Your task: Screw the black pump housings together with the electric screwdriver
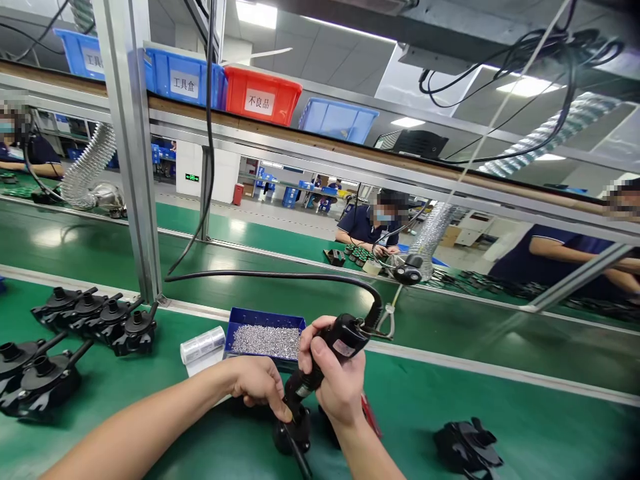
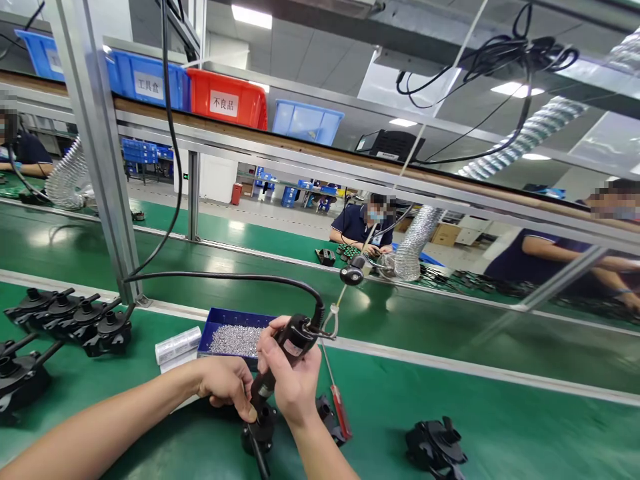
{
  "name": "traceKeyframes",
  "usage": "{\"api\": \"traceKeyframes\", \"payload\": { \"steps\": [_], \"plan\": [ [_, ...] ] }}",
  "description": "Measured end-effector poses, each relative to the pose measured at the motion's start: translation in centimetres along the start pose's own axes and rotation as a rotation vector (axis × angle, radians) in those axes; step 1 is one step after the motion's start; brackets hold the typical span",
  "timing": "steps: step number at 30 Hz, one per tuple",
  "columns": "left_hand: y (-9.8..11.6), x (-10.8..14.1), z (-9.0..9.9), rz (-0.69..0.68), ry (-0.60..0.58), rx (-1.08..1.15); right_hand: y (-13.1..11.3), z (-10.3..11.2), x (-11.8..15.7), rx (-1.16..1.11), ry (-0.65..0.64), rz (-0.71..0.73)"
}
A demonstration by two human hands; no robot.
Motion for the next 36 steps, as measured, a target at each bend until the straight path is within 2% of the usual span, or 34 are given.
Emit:
{"api": "traceKeyframes", "payload": {
  "steps": [5,12,17,19,22,23,25,30,34,36],
  "plan": [
    [-0.3,-0.2,0.2,-0.011,0.019,-0.019,0.1,-1.0,0.5,0.076,-0.034,-0.02],
    [-0.2,-0.1,0.1,-0.012,0.032,-0.03,0.5,-1.0,0.1,0.096,-0.019,-0.054],
    [1.2,1.3,0.9,-0.058,0.07,-0.166,-0.3,-0.4,-0.3,0.094,-0.033,-0.092],
    [2.4,2.2,2.5,-0.116,0.228,-0.319,-0.5,0.0,-0.6,0.135,-0.068,-0.133],
    [4.2,3.5,6.0,-0.186,0.646,-0.509,-0.7,0.2,-1.0,0.197,-0.174,-0.218],
    [4.4,3.6,6.9,-0.186,0.747,-0.538,-0.7,0.3,-1.0,0.216,-0.188,-0.241],
    [4.3,3.0,8.0,-0.176,0.825,-0.585,-0.7,0.5,-0.9,0.266,-0.171,-0.275],
    [3.6,0.6,8.9,-0.241,0.747,-0.67,-0.7,0.5,-0.7,0.334,-0.183,-0.296],
    [3.8,0.1,9.3,-0.316,0.737,-0.721,-1.0,0.3,-1.1,0.352,-0.262,-0.345],
    [4.2,-0.2,9.1,-0.351,0.711,-0.756,-1.5,0.6,-1.5,0.362,-0.243,-0.348]
  ]
}}
Point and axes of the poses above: each hand's wrist, its own x-axis away from the middle knuckle, its own z-axis out of the back of the hand, y = z × x, the point moved 6 cm from there along -x, towards the middle knuckle, and after that the axes turned 7 degrees about z, right-handed, at the moved point
